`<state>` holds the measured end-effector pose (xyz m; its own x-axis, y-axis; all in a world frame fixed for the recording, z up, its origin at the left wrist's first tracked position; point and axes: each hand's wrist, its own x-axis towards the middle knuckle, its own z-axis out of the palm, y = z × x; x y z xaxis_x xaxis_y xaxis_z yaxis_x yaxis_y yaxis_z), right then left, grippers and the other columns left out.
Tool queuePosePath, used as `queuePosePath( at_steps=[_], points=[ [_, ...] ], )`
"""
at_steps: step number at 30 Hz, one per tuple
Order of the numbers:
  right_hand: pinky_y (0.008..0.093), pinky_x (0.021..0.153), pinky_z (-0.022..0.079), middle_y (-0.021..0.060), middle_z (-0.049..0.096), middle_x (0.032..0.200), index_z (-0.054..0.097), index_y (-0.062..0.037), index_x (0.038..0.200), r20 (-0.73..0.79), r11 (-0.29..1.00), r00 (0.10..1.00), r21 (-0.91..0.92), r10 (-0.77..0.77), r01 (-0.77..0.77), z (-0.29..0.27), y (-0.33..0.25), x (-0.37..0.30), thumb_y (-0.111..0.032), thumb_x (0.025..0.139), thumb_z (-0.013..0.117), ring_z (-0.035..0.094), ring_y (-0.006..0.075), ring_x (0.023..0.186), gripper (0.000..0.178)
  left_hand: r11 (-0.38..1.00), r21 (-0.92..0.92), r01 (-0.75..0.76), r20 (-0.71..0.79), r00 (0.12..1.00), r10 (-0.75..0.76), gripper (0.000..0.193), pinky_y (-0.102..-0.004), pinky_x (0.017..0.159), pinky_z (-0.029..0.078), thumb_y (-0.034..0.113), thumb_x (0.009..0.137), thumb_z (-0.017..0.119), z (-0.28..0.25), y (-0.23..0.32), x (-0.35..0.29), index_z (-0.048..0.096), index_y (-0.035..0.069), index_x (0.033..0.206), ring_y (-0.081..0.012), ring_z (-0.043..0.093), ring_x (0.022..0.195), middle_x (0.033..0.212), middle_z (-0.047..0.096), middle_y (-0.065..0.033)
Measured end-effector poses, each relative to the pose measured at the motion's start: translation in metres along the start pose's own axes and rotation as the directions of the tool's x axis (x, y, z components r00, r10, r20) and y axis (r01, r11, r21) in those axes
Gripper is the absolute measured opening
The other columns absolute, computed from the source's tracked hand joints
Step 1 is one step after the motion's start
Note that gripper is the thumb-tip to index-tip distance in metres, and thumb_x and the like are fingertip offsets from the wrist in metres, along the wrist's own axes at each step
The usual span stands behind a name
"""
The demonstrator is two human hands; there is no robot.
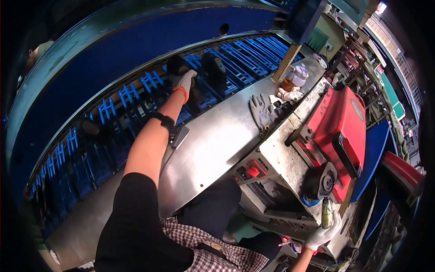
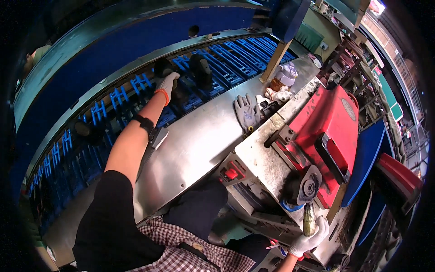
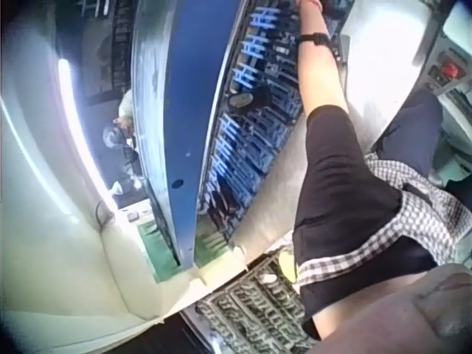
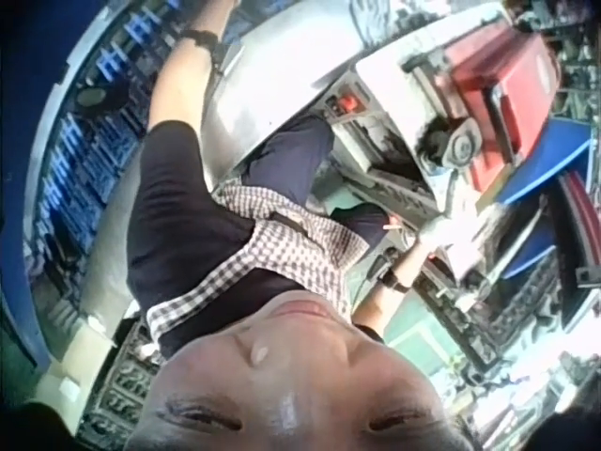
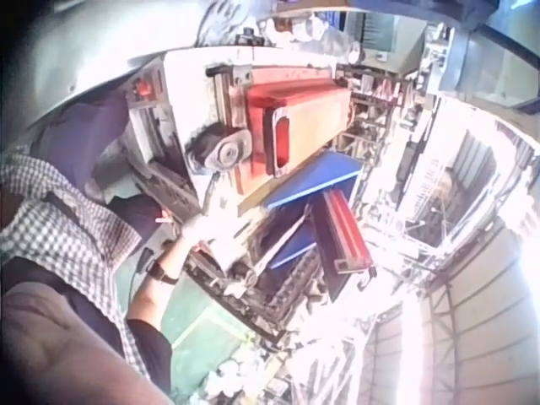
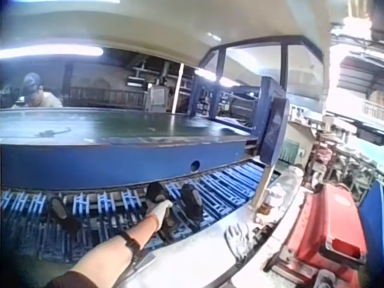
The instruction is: The operator is using an industrial heat press or steaming machine to shape and set the soles and uppers of black leather shoes on a production line.
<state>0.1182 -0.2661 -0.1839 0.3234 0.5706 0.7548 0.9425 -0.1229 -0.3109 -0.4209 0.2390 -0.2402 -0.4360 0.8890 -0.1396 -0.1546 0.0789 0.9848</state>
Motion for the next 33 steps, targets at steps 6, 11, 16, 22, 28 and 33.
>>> queuePosePath(
  at_steps=[6, 11, 16, 22, 28, 33],
  points=[
    [0.0453, 0.109, 0.043, 0.0187, 0.063, 0.125, 0.065, 0.0026, 0.125, 0.002, 0.999, 1.0, 0.035, 0.03, -0.03, -0.005, -0.008, -0.002, -0.009, 0.094, 0.055, 0.059, 0.0347, 0.121, 0.034, 0.903, 0.39, 0.182, -0.315, 0.947, -0.054, 0.122, -0.047, 0.122, 0.032, 0.064, 0.074, 0.077, 0.02, -0.022, -0.004, 0.019, 0.007, 0.165, -0.0425, 0.036, 0.151, 0.164, 0.034, -0.0275],
    [0.0452, 0.109, 0.044, 0.0175, 0.064, 0.124, 0.065, 0.0015, 0.125, 0.006, 0.999, 0.999, -0.011, 0.039, -0.039, 0.002, -0.002, -0.001, -0.005, 0.093, 0.055, 0.06, 0.0336, 0.12, 0.034, 0.971, 0.229, -0.061, 0.138, 0.99, 0.029, 0.106, -0.0485, 0.123, 0.029, 0.076, 0.092, 0.053, -0.022, -0.034, -0.016, 0.019, 0.01, 0.166, -0.036, 0.029, 0.155, 0.167, 0.031, -0.0204],
    [0.0457, 0.108, 0.045, 0.0182, 0.065, 0.125, 0.064, 0.0033, 0.127, 0.009, 0.992, 0.999, -0.115, -0.051, 0.051, 0.006, 0.014, -0.001, -0.002, 0.096, 0.054, 0.061, 0.0347, 0.118, 0.033, 0.842, 0.462, -0.278, 0.072, 0.958, 0.276, 0.09, -0.0409, 0.125, 0.025, 0.065, 0.096, 0.057, -0.113, -0.009, -0.096, 0.036, 0.004, 0.159, -0.0344, 0.033, 0.154, 0.163, 0.039, -0.0219],
    [0.0437, 0.107, 0.046, 0.0181, 0.066, 0.129, 0.06, 0.0057, 0.132, -0.039, 0.985, 0.996, -0.155, -0.078, 0.071, 0.0, 0.044, -0.006, -0.01, 0.106, 0.051, 0.062, 0.0354, 0.119, 0.031, 0.37, 0.904, 0.216, -0.428, 0.466, 0.774, 0.092, -0.0613, 0.112, 0.036, 0.057, 0.08, 0.078, -0.242, 0.036, -0.14, 0.045, 0.004, 0.147, -0.0438, 0.037, 0.145, 0.149, 0.047, -0.0247],
    [0.0434, 0.106, 0.047, 0.0183, 0.066, 0.128, 0.061, 0.0051, 0.132, -0.026, 0.999, 1.0, -0.029, -0.016, 0.015, 0.011, 0.029, -0.005, -0.016, 0.109, 0.048, 0.062, 0.0353, 0.118, 0.034, 0.969, 0.031, 0.246, -0.863, 0.495, -0.098, 0.123, -0.0547, 0.112, 0.042, 0.05, 0.068, 0.087, -0.388, -0.015, -0.082, 0.021, 0.006, 0.162, -0.0426, 0.052, 0.133, 0.151, 0.049, -0.023],
    [0.0428, 0.106, 0.046, 0.018, 0.066, 0.128, 0.062, 0.0042, 0.132, -0.06, 0.996, 0.997, -0.079, -0.048, 0.044, 0.013, 0.031, -0.007, -0.019, 0.109, 0.047, 0.062, 0.0345, 0.118, 0.036, 0.994, -0.087, -0.071, -0.859, 0.51, -0.039, 0.108, -0.0531, 0.111, 0.043, 0.029, 0.069, 0.084, -0.421, -0.012, -0.068, 0.03, 0.008, 0.159, -0.0374, 0.059, 0.125, 0.137, 0.061, -0.0223]
  ],
)
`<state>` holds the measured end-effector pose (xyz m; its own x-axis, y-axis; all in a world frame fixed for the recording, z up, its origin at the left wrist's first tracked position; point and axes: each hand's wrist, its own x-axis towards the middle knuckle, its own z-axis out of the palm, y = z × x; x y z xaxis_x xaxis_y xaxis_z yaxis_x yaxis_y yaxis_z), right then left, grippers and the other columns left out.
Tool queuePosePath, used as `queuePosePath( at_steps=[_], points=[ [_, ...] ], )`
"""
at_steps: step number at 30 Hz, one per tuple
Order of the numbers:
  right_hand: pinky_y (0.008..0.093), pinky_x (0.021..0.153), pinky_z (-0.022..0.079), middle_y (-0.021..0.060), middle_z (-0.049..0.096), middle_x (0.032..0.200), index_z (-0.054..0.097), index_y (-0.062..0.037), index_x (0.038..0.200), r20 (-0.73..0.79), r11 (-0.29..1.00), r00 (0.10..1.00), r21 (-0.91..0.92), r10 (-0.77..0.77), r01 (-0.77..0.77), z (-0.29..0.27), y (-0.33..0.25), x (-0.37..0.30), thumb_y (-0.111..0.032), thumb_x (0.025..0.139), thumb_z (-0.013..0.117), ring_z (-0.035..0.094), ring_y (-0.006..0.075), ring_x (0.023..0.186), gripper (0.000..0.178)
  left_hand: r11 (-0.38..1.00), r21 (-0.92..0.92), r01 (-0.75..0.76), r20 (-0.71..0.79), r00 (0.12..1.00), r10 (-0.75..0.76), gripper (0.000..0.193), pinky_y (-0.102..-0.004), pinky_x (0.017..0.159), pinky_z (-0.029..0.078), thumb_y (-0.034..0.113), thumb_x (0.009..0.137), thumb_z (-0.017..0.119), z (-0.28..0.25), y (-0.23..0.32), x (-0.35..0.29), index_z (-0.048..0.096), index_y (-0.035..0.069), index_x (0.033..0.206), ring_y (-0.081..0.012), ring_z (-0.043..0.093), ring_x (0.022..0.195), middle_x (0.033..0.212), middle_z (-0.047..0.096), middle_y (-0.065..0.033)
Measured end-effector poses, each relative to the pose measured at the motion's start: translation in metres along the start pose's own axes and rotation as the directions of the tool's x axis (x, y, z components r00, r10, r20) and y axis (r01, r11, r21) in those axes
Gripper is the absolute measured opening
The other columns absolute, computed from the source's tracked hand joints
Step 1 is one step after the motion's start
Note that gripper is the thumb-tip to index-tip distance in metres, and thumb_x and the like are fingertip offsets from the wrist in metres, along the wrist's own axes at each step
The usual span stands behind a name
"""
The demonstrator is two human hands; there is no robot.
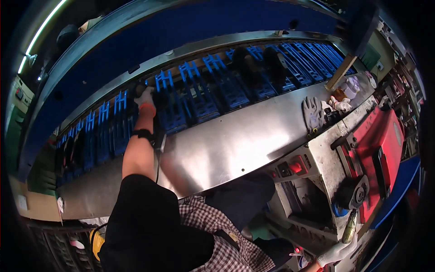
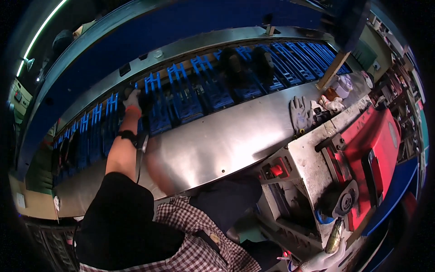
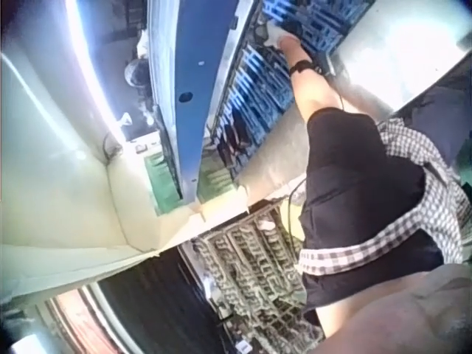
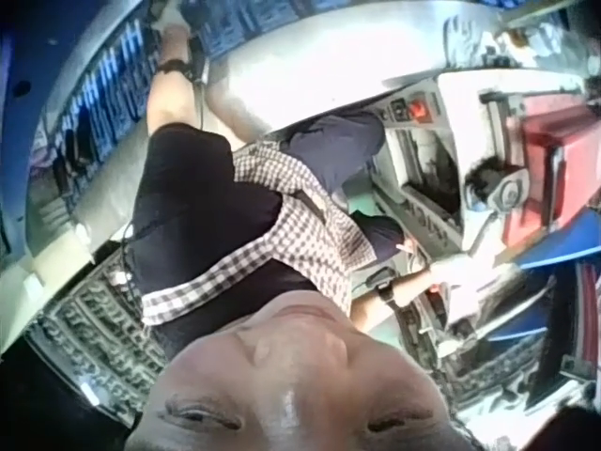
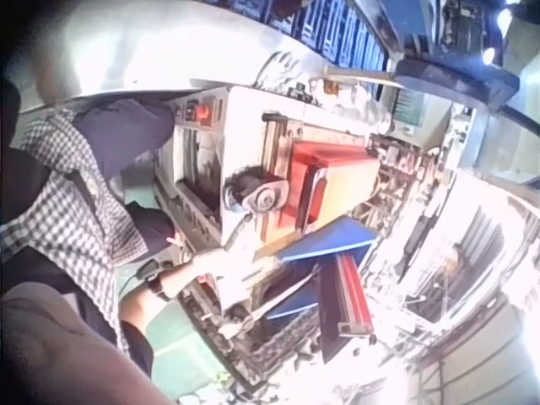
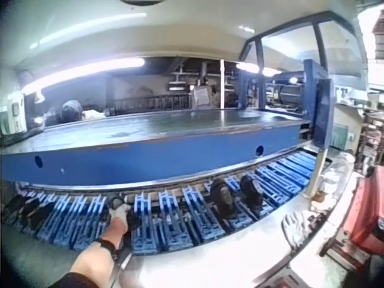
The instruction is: The operator is using an industrial heat press or steaming machine to shape and set the soles and uppers of black leather shoes on a production line.
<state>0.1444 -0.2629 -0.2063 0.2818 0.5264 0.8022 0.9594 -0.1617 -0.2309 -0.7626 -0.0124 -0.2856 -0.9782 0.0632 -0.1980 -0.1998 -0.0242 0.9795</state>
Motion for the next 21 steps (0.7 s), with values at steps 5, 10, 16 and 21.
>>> queuePosePath(
  at_steps=[5, 10, 16, 21],
  points=[
    [0.0422, 0.109, 0.043, 0.017, 0.066, 0.128, 0.063, 0.0038, 0.131, 0.064, 0.997, 0.997, 0.049, 0.052, -0.056, -0.014, -0.007, 0.005, -0.017, 0.109, 0.047, 0.06, 0.0323, 0.121, 0.034, 0.819, -0.065, 0.571, 0.788, 0.533, -0.309, 0.06, -0.066, 0.104, 0.041, 0.036, 0.085, 0.066, -0.08, 0.034, -0.116, 0.056, 0.009, 0.137, -0.0364, 0.059, 0.124, 0.137, 0.062, -0.0172],
    [0.0384, 0.104, 0.048, 0.0158, 0.067, 0.124, 0.064, 0.0052, 0.128, 0.066, 0.943, 0.965, 0.204, 0.253, -0.261, -0.016, -0.019, 0.006, -0.01, 0.109, 0.049, 0.064, 0.0278, 0.114, 0.028, 0.691, 0.008, 0.723, 0.959, 0.19, -0.211, 0.068, -0.0711, 0.104, 0.043, 0.038, 0.09, 0.057, -0.112, 0.053, -0.233, 0.049, 0.003, 0.148, -0.049, 0.056, 0.126, 0.141, 0.058, -0.0246],
    [0.0455, 0.106, 0.046, 0.0174, 0.066, 0.124, 0.066, 0.0037, 0.123, -0.146, 0.944, 0.989, 0.32, -0.035, 0.081, -0.048, -0.123, 0.026, -0.008, 0.091, 0.054, 0.062, 0.0321, 0.115, 0.036, 0.722, 0.24, 0.649, 0.955, -0.293, -0.054, 0.092, -0.0664, 0.105, 0.05, 0.038, 0.08, 0.072, -0.103, 0.091, -0.405, 0.037, 0.005, 0.159, -0.045, 0.049, 0.139, 0.156, 0.046, -0.0205],
    [0.0456, 0.116, 0.038, 0.0199, 0.029, 0.164, 0.018, -0.0038, 0.166, 0.595, 0.531, 0.765, 0.744, -0.248, -0.407, -0.081, -0.189, 0.054, -0.043, 0.091, 0.069, 0.04, 0.0311, 0.146, 0.098, 0.773, 0.414, 0.482, 0.771, -0.637, -0.016, 0.105, -0.0522, 0.121, 0.039, 0.042, 0.075, 0.076, -0.105, 0.092, -0.545, 0.03, 0.001, 0.161, -0.0405, 0.048, 0.142, 0.159, 0.042, -0.0214]
  ],
)
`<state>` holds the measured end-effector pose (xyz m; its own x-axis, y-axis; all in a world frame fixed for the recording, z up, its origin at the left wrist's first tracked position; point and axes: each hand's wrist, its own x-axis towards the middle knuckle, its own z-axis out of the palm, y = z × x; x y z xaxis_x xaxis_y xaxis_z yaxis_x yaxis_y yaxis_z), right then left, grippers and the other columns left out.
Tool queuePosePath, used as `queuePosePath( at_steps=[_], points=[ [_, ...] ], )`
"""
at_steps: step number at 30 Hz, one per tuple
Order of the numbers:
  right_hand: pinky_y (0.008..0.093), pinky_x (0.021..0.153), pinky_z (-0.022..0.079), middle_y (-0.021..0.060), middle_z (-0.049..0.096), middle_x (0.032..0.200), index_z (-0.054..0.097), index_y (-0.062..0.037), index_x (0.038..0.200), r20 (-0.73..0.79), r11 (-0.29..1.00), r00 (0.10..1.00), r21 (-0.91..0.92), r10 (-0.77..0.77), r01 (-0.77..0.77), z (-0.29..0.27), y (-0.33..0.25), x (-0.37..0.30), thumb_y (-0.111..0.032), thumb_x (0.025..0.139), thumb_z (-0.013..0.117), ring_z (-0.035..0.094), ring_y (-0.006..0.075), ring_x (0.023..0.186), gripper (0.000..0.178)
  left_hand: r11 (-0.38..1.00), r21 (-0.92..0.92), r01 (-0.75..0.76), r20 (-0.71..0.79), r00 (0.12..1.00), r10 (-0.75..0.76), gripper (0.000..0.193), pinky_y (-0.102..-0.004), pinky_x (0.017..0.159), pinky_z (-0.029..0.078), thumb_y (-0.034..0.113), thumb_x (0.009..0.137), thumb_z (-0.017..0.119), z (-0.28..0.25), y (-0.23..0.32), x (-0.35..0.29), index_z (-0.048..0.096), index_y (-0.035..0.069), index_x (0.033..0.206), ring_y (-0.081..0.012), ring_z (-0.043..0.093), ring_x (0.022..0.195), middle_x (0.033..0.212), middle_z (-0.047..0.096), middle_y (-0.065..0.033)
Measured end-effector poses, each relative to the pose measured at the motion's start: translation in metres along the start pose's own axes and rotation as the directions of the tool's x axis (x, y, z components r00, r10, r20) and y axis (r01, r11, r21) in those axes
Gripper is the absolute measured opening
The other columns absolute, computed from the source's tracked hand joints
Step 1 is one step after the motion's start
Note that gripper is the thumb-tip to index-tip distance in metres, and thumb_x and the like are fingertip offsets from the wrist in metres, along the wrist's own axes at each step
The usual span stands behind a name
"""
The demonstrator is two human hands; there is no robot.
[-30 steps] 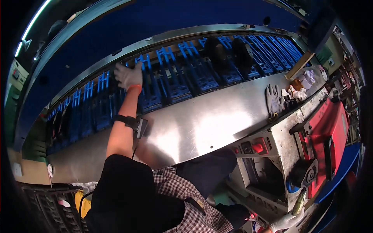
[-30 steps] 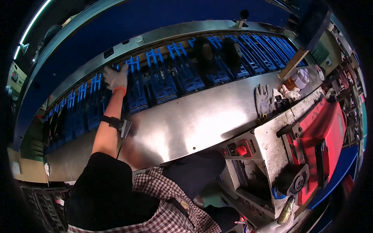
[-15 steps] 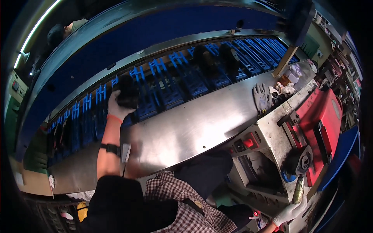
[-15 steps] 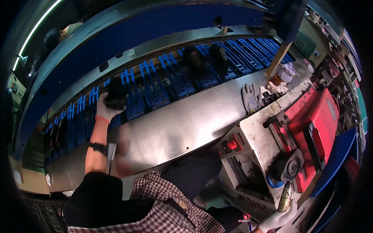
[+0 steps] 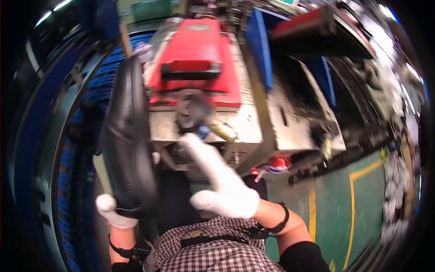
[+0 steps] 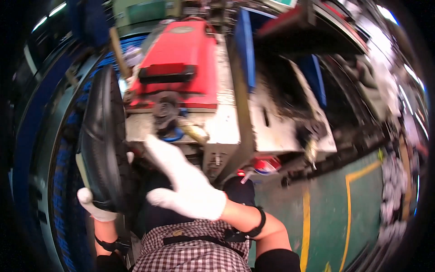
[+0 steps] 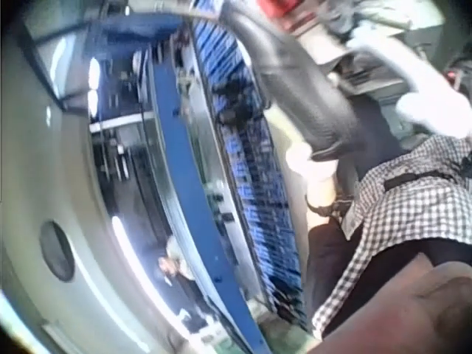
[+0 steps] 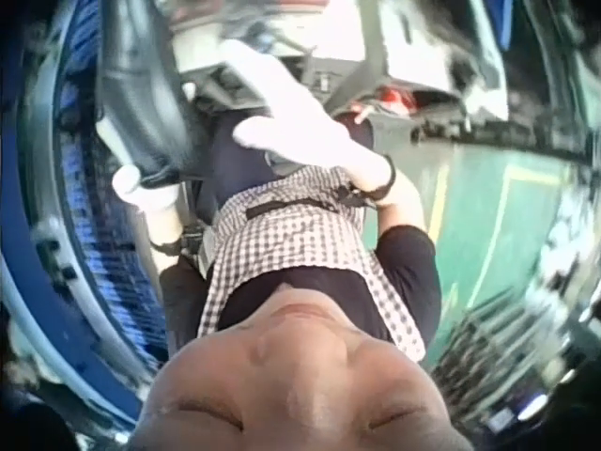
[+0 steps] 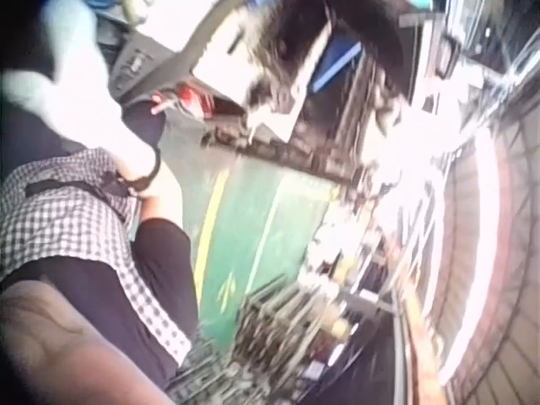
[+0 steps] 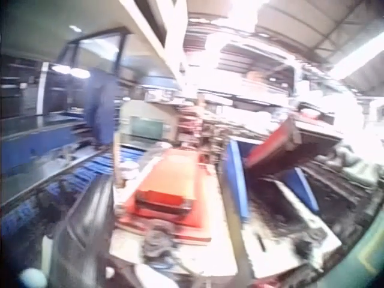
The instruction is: The operator is using an industrial heat press or steaming machine to shape and set the soles and uppers of black leather shoes on a production line.
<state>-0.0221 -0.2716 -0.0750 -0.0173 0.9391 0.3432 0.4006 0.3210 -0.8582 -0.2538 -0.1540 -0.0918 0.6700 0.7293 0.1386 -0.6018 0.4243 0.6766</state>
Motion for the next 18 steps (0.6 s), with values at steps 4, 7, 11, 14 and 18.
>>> queuePosePath(
  at_steps=[4, 7, 11, 14, 18],
  points=[
    [0.037, 0.128, 0.005, 0.0227, 0.0, 0.173, -0.002, 0.0033, 0.164, -0.25, 0.94, 0.943, 0.314, 0.218, -0.134, -0.031, -0.014, -0.026, -0.038, 0.091, 0.071, -0.008, 0.028, 0.161, 0.112, 0.927, 0.26, 0.269, 0.141, 0.94, -0.312, 0.104, -0.0433, 0.122, 0.034, 0.031, 0.078, 0.075, 0.068, -0.041, 0.048, 0.022, -0.001, 0.162, -0.0303, 0.044, 0.146, 0.161, 0.039, -0.0174],
    [0.035, 0.124, 0.026, 0.0188, 0.026, 0.168, 0.015, 0.0035, 0.164, -0.446, 0.919, 0.856, 0.385, 0.261, -0.08, -0.088, -0.017, -0.054, -0.029, 0.091, 0.063, 0.034, 0.0276, 0.152, 0.094, 0.832, 0.539, 0.133, 0.313, 0.885, -0.344, 0.099, -0.0385, 0.126, 0.02, 0.032, 0.094, 0.066, 0.111, -0.062, 0.086, 0.006, -0.001, 0.165, -0.0264, 0.026, 0.155, 0.168, 0.025, -0.0165],
    [0.0345, 0.118, 0.036, 0.0167, 0.044, 0.159, 0.029, 0.0052, 0.161, -0.55, 0.871, 0.764, 0.491, 0.339, -0.033, -0.167, -0.035, -0.075, -0.023, 0.093, 0.057, 0.049, 0.0237, 0.141, 0.078, 0.832, 0.545, -0.097, 0.42, 0.891, -0.171, 0.099, -0.0399, 0.123, 0.025, 0.032, 0.097, 0.066, 0.166, -0.055, 0.136, 0.002, 0.003, 0.166, -0.0293, 0.016, 0.16, 0.17, 0.018, -0.0255],
    [0.0338, 0.116, 0.038, 0.0192, 0.047, 0.156, 0.035, 0.0086, 0.157, -0.626, 0.926, 0.685, 0.3, 0.373, -0.231, -0.237, -0.028, -0.079, -0.024, 0.094, 0.059, 0.051, 0.0228, 0.139, 0.076, 0.681, 0.577, -0.451, 0.572, 0.818, 0.057, 0.093, -0.043, 0.126, 0.024, 0.052, 0.098, 0.063, 0.21, -0.055, 0.186, 0.024, -0.003, 0.162, -0.0314, 0.034, 0.153, 0.161, 0.039, -0.0226],
    [0.0352, 0.115, 0.04, 0.0253, 0.048, 0.154, 0.043, 0.0029, 0.155, -0.694, 0.768, 0.688, -0.317, 0.211, -0.556, -0.336, 0.033, -0.052, -0.037, 0.091, 0.064, 0.055, 0.031, 0.136, 0.078, 0.544, 0.003, -0.839, 0.87, 0.271, 0.412, 0.055, -0.045, 0.113, 0.041, 0.029, 0.104, 0.056, 0.264, -0.083, 0.262, 0.043, 0.007, 0.152, -0.0334, 0.051, 0.137, 0.146, 0.052, -0.0257]
  ],
)
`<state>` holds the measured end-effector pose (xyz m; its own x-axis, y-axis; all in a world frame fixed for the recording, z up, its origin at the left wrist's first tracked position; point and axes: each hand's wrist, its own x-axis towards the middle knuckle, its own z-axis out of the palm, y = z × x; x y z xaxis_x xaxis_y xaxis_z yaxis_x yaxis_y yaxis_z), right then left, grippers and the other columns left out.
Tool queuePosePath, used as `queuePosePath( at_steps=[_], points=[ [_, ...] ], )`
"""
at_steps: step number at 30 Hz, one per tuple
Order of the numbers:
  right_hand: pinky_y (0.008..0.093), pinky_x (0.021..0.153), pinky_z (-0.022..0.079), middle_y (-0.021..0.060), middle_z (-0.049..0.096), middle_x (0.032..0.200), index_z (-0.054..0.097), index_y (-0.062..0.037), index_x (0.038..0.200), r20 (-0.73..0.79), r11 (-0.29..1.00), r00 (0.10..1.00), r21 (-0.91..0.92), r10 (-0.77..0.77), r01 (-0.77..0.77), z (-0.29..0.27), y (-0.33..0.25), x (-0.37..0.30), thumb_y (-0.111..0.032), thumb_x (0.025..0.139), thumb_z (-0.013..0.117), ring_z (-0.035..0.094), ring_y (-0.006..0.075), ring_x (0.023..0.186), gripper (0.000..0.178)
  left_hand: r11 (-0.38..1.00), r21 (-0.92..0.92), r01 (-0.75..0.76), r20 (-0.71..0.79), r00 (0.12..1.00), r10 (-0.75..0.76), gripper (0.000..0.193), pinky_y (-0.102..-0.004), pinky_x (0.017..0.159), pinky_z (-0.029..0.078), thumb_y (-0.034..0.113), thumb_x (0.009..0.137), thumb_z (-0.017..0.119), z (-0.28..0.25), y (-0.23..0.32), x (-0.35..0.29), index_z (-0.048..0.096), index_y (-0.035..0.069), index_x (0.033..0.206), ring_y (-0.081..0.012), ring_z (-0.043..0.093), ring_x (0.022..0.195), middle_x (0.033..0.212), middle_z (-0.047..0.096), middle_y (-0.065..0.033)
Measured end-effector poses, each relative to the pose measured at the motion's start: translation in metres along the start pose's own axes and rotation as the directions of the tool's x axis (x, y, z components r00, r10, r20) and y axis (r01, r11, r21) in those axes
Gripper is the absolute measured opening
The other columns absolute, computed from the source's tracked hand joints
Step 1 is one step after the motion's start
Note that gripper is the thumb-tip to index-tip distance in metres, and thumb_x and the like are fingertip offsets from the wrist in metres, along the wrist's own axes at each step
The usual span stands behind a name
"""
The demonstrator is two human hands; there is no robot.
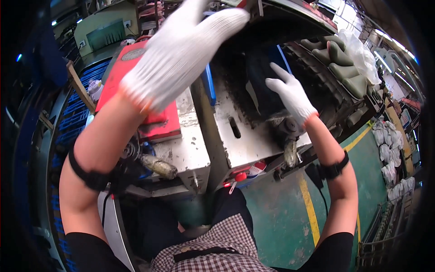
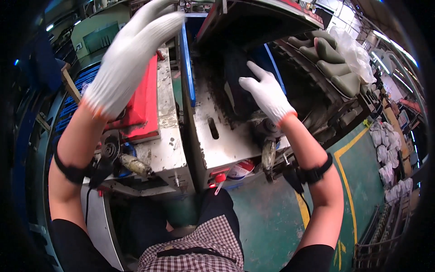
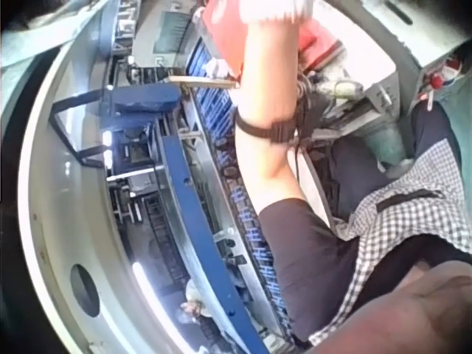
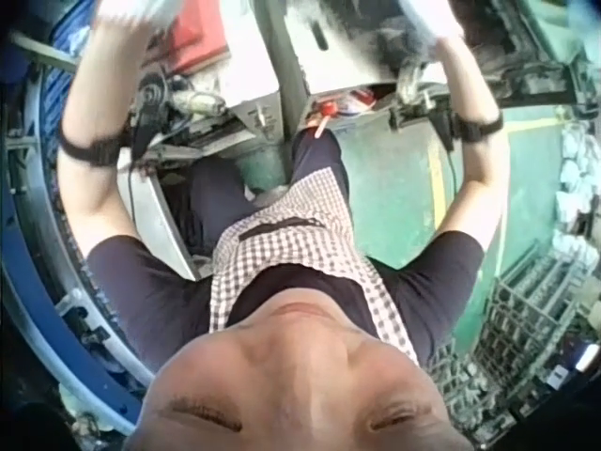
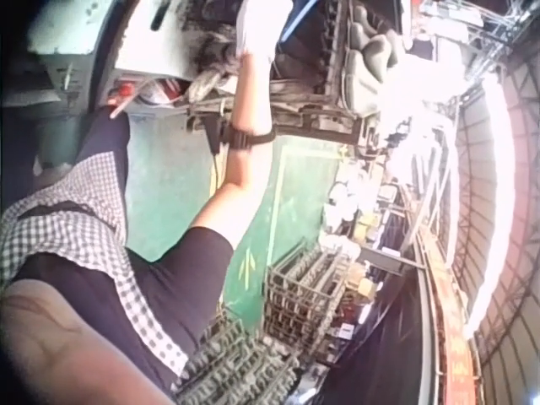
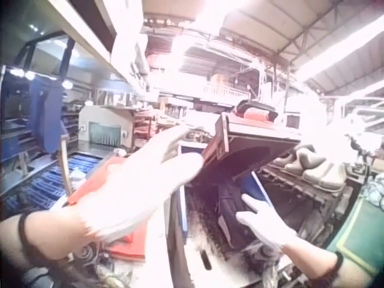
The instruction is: The operator is using an industrial heat press or steaming machine to shape and set the soles and uppers of black leather shoes on a production line.
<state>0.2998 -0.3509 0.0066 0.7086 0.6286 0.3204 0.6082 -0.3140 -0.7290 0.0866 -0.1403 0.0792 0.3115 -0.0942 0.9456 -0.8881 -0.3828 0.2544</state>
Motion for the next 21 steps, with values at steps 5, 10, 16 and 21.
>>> queuePosePath(
  at_steps=[5, 10, 16, 21],
  points=[
    [0.0427, 0.112, 0.044, 0.0313, 0.047, 0.15, 0.052, -0.0136, 0.152, -0.009, 0.861, 0.999, -0.507, 0.046, -0.044, 0.014, 0.042, 0.079, -0.05, 0.085, 0.065, 0.055, 0.0448, 0.132, 0.078, 0.837, 0.433, 0.334, -0.089, 0.94, -0.329, 0.061, -0.0395, 0.105, 0.047, 0.045, 0.102, 0.057, 0.03, -0.071, 0.102, 0.053, 0.001, 0.143, -0.0312, 0.064, 0.12, 0.132, 0.065, -0.0236],
    [0.046, 0.121, 0.034, 0.0342, 0.027, 0.163, 0.029, -0.0107, 0.164, 0.233, 0.693, 0.949, -0.721, 0.212, 0.022, 0.025, 0.084, 0.097, -0.061, 0.086, 0.063, 0.036, 0.0482, 0.148, 0.099, 0.651, 0.756, -0.061, 0.167, 0.981, -0.101, 0.033, -0.0442, 0.095, 0.051, 0.026, 0.102, 0.05, 0.038, -0.122, 0.143, 0.072, 0.004, 0.112, -0.0378, 0.068, 0.108, 0.111, 0.071, -0.024],
    [0.0449, 0.122, 0.033, 0.0332, 0.025, 0.164, 0.026, -0.0105, 0.165, 0.314, 0.704, 0.928, -0.705, 0.198, 0.088, 0.024, 0.072, 0.094, -0.07, 0.086, 0.062, 0.036, 0.047, 0.149, 0.105, 0.475, 0.875, -0.095, 0.176, 0.976, -0.13, 0.033, -0.0466, 0.089, 0.052, 0.021, 0.102, 0.045, 0.021, -0.172, 0.165, 0.072, 0.002, 0.1, -0.0372, 0.069, 0.098, 0.102, 0.072, -0.0228],
    [0.0448, 0.122, 0.032, 0.0327, 0.029, 0.163, 0.03, -0.0107, 0.163, 0.274, 0.696, 0.935, -0.717, 0.225, 0.042, 0.011, 0.076, 0.082, -0.072, 0.086, 0.061, 0.036, 0.0461, 0.149, 0.104, 0.244, 0.944, -0.221, 0.239, 0.97, -0.046, 0.028, -0.0473, 0.084, 0.055, 0.018, 0.096, 0.05, 0.044, -0.169, 0.145, 0.073, 0.003, 0.091, -0.0375, 0.071, 0.091, 0.092, 0.072, -0.0222]
  ],
)
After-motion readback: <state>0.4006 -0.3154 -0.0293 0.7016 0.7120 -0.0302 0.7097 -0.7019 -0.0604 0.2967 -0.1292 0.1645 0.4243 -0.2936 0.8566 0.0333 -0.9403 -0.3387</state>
